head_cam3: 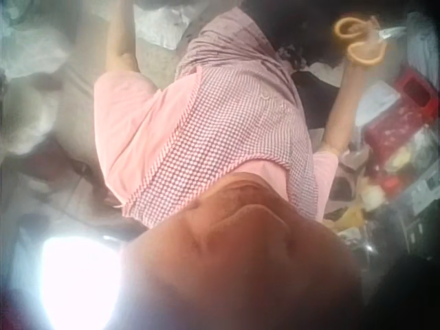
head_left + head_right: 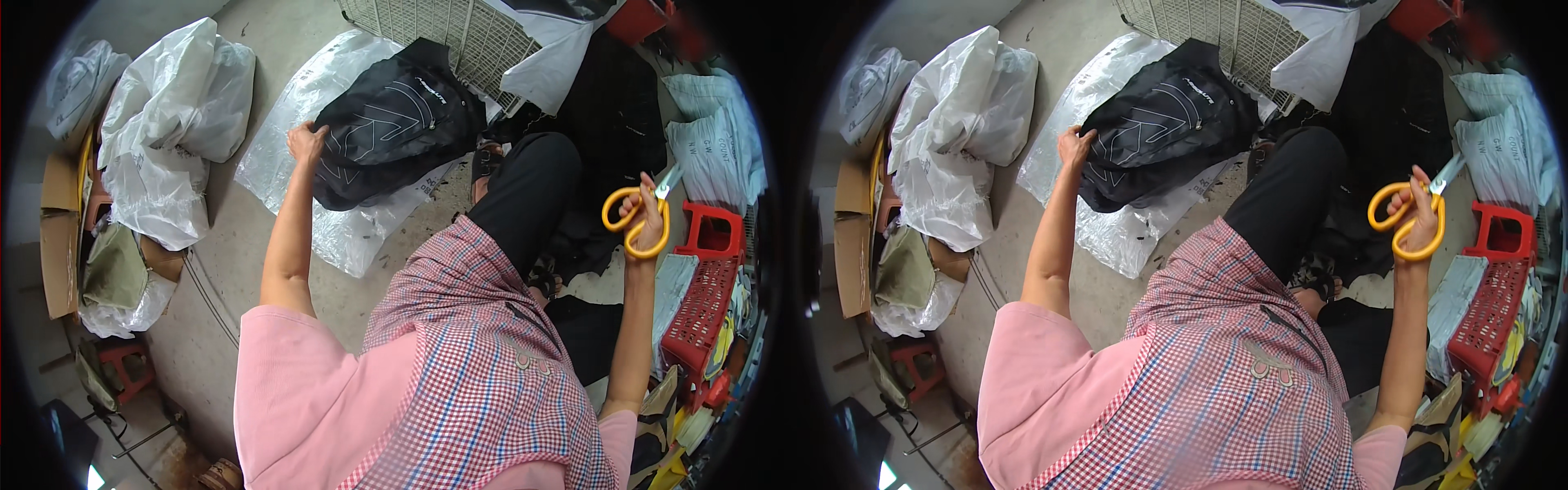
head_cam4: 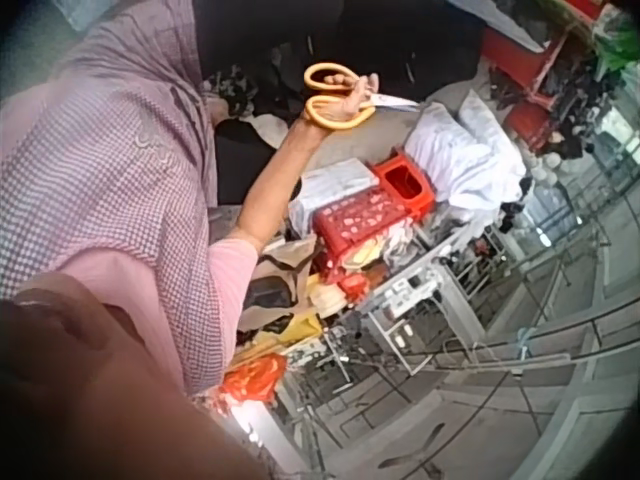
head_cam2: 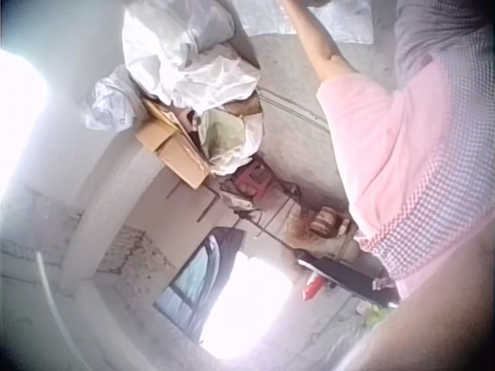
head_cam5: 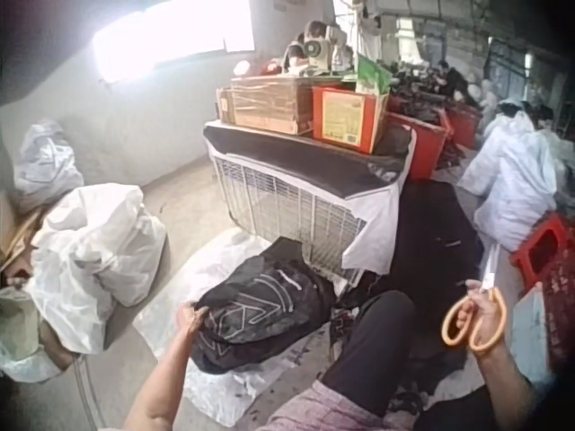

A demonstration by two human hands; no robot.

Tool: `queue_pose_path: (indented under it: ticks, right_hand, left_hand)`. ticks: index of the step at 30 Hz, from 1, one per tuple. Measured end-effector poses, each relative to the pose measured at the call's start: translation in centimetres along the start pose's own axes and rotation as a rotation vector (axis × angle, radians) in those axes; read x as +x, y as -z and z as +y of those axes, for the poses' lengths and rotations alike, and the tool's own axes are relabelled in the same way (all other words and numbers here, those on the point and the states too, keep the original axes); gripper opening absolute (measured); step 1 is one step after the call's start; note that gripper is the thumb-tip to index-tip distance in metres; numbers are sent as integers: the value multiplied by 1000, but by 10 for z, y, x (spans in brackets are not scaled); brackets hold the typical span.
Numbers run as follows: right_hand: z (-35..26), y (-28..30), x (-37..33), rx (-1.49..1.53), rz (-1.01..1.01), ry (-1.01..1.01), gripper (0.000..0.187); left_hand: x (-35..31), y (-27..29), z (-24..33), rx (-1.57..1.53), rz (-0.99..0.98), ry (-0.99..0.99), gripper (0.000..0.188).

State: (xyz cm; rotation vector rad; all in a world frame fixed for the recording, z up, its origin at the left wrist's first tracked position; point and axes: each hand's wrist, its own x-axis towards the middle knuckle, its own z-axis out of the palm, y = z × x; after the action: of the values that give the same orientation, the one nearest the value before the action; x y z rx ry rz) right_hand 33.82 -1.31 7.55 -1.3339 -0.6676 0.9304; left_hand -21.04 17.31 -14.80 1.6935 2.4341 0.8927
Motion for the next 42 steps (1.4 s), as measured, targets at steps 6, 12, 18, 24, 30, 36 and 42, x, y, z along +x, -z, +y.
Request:
queue_pose_path:
  ticks: [6, 12, 18, 24, 30, 36, 42]
  right_hand:
    - [46, 73, -38, 64, 171, -114, 31]
    - [83, 81, -62, 196, 234, -211, 29]
    - [101, 90, -72, 222, 273, -264, 28]
    - [124, 107, -60, 226, 266, -247, 27]
    - [120, 87, -56, 210, 226, -223, 27]
    - [124, 92, -58, 249, 275, -291, 27]
    - [130, 79, -66, 146, 244, -309, 29]
  left_hand:
    - [17, 0, -19, -198, -271, 155, 36]
    - [35, -7, -11, -320, -455, 315, 34]
    - [41, 46, 89, -610, -486, 211, 33]
    - [74, 59, 192, -905, -511, 174, 32]
    - [130, 82, 225, -1276, -464, 340, 26]
    - [69, 115, 121, -1274, -445, 425, 30]
    - [-21, 89, 29, -641, -403, 282, 45]
